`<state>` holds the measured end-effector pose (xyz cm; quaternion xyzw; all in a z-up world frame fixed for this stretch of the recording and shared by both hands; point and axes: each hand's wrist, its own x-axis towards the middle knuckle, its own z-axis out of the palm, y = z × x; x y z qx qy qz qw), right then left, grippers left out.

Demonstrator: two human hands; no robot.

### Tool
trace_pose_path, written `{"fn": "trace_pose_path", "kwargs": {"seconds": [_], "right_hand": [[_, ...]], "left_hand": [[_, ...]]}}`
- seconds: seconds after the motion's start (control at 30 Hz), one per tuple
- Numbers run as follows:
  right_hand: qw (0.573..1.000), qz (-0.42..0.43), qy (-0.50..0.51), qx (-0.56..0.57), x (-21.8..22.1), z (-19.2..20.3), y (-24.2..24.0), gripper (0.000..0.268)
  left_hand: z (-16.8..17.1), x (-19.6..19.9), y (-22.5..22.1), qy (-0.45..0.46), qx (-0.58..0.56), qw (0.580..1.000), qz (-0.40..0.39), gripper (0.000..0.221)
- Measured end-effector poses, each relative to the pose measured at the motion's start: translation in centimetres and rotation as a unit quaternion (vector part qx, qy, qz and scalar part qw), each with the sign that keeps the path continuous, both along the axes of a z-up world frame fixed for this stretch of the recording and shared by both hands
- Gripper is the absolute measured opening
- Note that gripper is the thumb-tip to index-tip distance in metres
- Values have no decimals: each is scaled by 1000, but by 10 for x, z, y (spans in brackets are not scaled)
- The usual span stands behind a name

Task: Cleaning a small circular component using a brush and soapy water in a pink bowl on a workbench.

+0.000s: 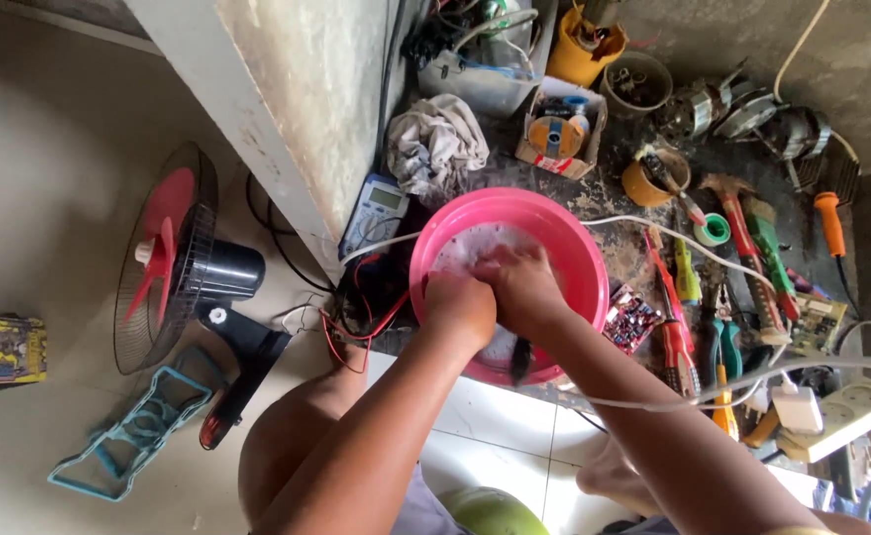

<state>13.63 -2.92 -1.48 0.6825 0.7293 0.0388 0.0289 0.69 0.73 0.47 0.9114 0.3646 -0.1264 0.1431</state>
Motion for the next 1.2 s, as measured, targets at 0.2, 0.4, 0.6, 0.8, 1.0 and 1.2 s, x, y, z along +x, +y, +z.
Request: {"fn": "trace_pose_path", "kwargs": {"seconds": [0.2, 0.4, 0.6, 0.8, 1.0, 1.2], "right_hand": [[996, -72, -46, -32, 11, 2, 3, 42], [996, -67, 50, -36, 2, 16, 9, 47], [936, -128, 327, -18, 17, 44, -21, 59], [584, -89, 801, 94, 7, 78, -52, 53], [456, -116, 862, 187, -4, 76, -63, 25], [476, -171, 841, 192, 6, 55, -72, 23]], "left_hand": [[-4, -5, 1, -25, -11, 999, -21, 33], [6, -8, -1, -2, 3, 1000, -17, 31], [53, -28, 0, -15, -48, 999, 6, 30], [88, -23, 0, -203, -192, 953, 117, 35], [67, -15, -2, -389, -220, 870, 210, 30], [65, -18, 2, -463, -193, 837, 221, 23]]}}
